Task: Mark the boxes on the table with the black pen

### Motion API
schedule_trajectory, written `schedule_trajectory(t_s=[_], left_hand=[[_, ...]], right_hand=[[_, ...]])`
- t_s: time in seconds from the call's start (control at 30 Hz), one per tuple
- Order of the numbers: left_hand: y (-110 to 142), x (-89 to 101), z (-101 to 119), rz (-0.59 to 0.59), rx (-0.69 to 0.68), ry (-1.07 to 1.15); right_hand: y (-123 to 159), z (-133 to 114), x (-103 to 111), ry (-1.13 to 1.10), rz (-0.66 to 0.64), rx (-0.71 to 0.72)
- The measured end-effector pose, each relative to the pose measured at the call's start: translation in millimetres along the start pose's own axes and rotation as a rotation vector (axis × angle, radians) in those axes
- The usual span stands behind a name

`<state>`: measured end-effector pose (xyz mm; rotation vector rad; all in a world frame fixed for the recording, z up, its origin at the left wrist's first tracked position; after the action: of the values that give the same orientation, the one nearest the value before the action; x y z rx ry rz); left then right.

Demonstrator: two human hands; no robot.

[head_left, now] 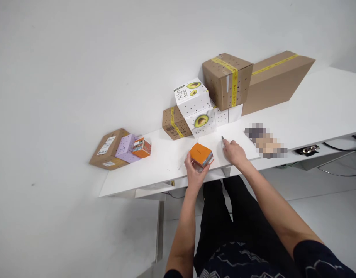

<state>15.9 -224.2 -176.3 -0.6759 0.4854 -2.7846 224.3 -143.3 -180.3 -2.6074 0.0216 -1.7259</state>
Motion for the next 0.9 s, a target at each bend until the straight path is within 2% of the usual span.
schedule_trajectory(t_s=[0.1, 0.2, 0.3, 0.4, 0.43, 0.5, 0.57, 0.7, 0.73, 0.8, 0.9], left_hand=[[1, 0.7, 14, -0.006, 0.001, -0.19], [3, -1.6, 27, -0.064, -0.003, -0.263], [4, -3.0, 38, -0.108, -0.035, -0.265], [0, -1.5, 46, -0.112, -0.05, -0.267], [-2, -0.7, 48, -0.107, -0.053, -0.276], [-6, 1.2, 51, -0.081, -0.072, -0.313], [-10, 2.4, 55, -0.035, -0.129, -0.365], [-13, -4.6, 66, 0.012, -0.321, -0.418], [-13, -7.7, 68, 0.013, -0.354, -0.423], [-12, -13.1, 71, 0.026, -0.38, -0.444], [-9, -19.2, 73, 0.047, -0.37, -0.486]], right_hand=[[-3, -8, -4, 0.038, -0.095, 0.037], [-4, -4, -1, -0.112, -0.064, 0.049], [1, 17, 5, -0.612, 0.045, -0.007], [17, 32, 4, -1.245, 0.041, -0.097], [22, 32, 6, -1.396, 0.042, -0.098], [33, 29, 17, -1.562, 0.094, -0.054], [42, 24, 33, -1.57, 0.177, -0.024], [52, 7, 67, -1.398, 0.32, -0.028], [52, 1, 73, -1.385, 0.319, -0.011], [50, -17, 80, -1.41, 0.235, 0.046], [44, -41, 78, -1.367, 0.101, 0.093]])
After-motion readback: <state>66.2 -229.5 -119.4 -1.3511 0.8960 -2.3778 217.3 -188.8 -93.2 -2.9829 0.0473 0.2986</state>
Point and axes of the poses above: each hand's wrist, its own y-axis away from the middle knuckle, its own x-axis out of the back of the hand, z = x × y, the point moved 7 cm from there along -y, towards the middle knuckle, and after that the axes turned 1 degree about -z, right-handed, at the moved point
